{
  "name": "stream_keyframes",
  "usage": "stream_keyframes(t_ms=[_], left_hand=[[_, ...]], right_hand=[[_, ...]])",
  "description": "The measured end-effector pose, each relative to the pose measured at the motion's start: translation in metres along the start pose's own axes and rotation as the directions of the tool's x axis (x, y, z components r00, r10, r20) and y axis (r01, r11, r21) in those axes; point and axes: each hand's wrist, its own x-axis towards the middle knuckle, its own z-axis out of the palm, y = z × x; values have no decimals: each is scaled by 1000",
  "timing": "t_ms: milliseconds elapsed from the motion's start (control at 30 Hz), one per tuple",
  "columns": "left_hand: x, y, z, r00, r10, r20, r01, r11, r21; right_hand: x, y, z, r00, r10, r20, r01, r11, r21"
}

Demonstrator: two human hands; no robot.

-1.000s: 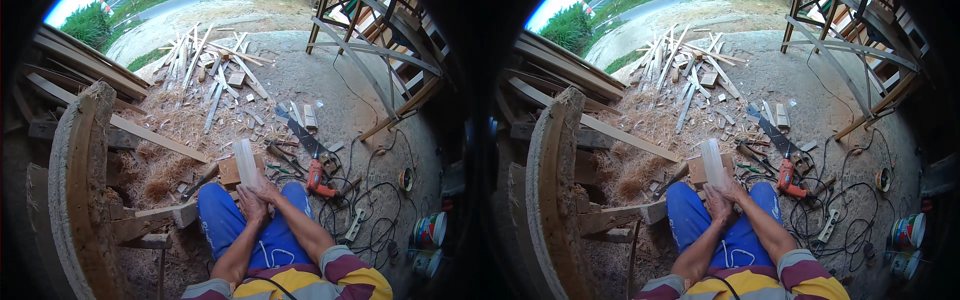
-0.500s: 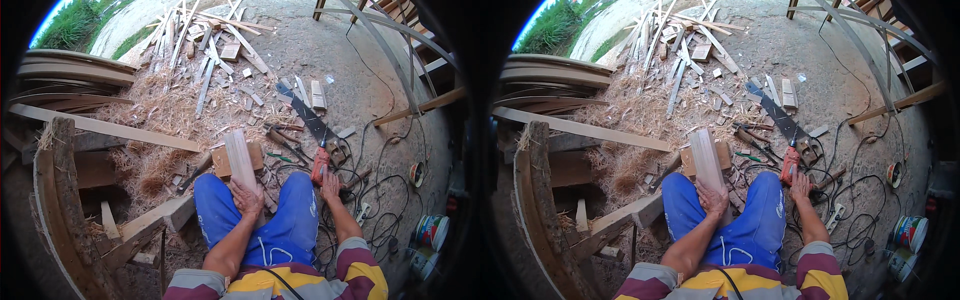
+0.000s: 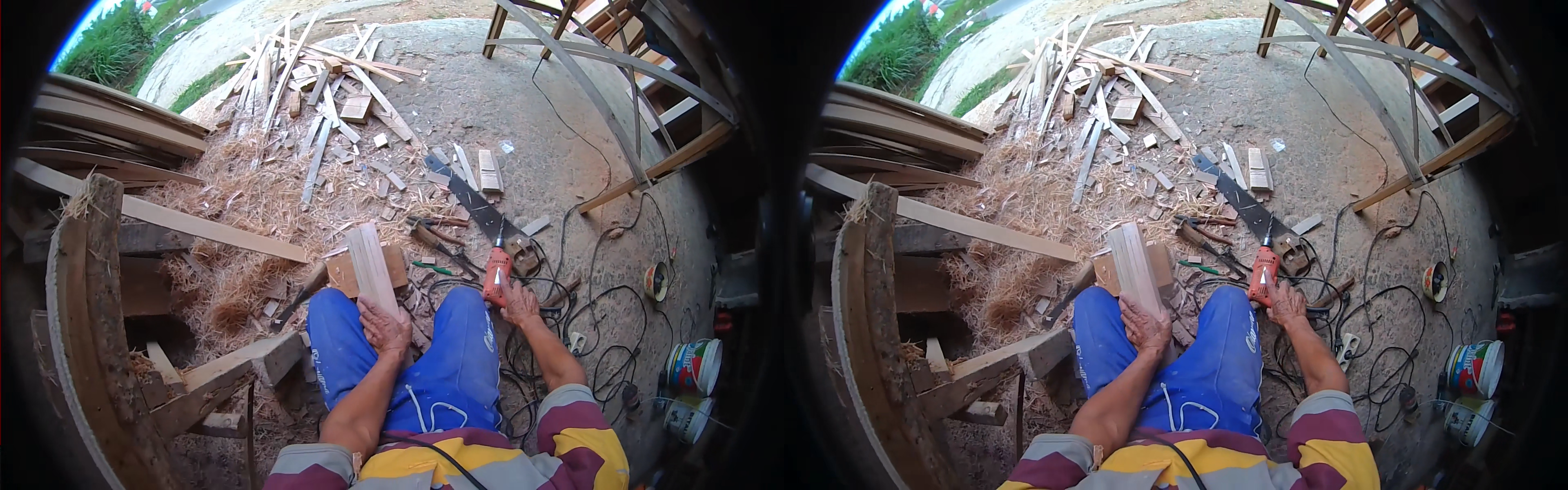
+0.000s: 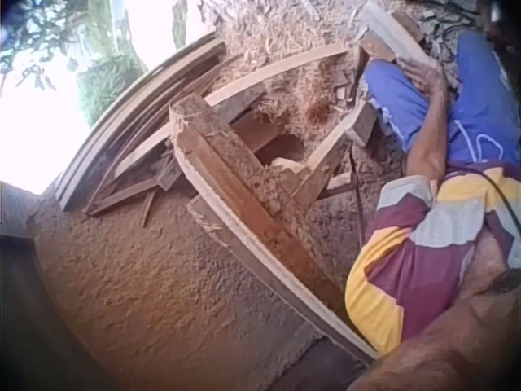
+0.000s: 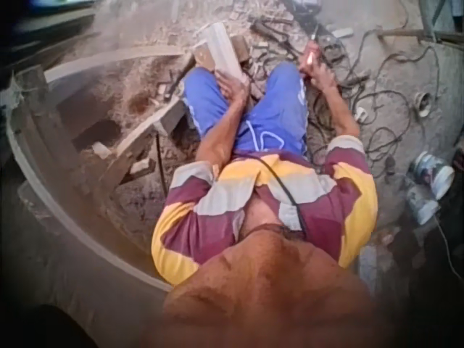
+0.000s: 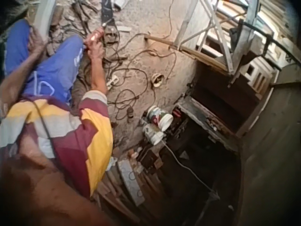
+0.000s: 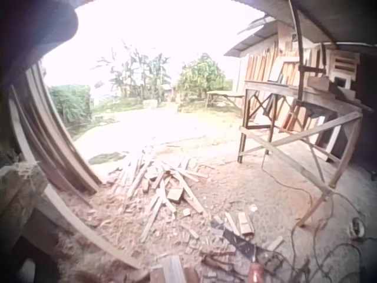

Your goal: The person holds a wooden board, connects a power drill to an extension cord, and uses an axe to strike the end of a chisel while carving the wood.

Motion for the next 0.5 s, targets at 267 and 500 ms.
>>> stream_keyframes(t_ms=[267,500], left_hand=[[0,3,7,1000,-14,-1,14,998,64],[-3,7,8,997,-15,-79,24,992,121]], right_hand=[[-29,4,-170,967,53,-248,94,835,542],[-79,-13,-285,954,48,-295,298,-81,951]])
